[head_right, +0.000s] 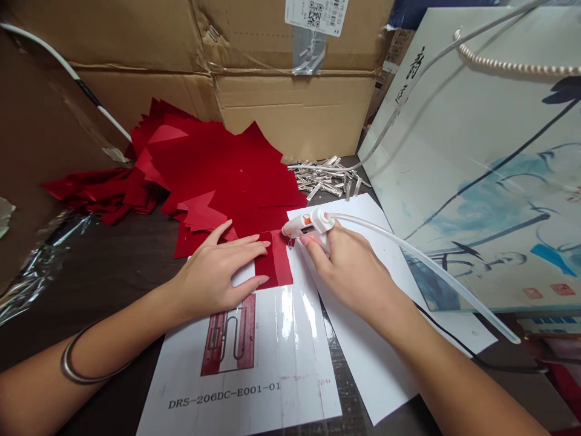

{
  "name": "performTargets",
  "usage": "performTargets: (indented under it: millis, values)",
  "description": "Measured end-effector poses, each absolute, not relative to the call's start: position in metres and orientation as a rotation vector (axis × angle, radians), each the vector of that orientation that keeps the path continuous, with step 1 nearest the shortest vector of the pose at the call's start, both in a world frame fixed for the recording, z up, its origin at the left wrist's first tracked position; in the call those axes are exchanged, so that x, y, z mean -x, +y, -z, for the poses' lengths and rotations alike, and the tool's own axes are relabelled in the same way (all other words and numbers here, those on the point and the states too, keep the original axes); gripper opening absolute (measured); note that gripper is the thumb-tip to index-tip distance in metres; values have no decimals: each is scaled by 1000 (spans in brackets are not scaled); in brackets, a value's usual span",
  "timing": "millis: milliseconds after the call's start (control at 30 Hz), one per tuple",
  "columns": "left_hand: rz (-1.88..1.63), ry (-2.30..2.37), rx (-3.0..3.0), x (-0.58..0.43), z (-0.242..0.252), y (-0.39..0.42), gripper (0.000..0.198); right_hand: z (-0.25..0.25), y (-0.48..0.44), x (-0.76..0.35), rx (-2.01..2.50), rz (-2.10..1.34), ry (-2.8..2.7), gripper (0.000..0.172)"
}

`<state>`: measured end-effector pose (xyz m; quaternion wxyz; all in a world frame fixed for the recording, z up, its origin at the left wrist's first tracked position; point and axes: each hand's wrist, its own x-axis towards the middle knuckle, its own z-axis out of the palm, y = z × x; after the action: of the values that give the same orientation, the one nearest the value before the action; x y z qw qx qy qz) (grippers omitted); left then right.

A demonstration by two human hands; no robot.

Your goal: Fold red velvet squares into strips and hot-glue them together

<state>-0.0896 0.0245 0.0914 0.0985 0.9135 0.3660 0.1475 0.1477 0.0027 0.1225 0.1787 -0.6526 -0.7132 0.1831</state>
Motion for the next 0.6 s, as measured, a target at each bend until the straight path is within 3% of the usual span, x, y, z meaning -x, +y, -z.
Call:
performTargets:
  millis: [600]
  values:
    - [-457,1083,-2702,89,-91,25,36,-123,0,-147,1767,-601,-2013,38]
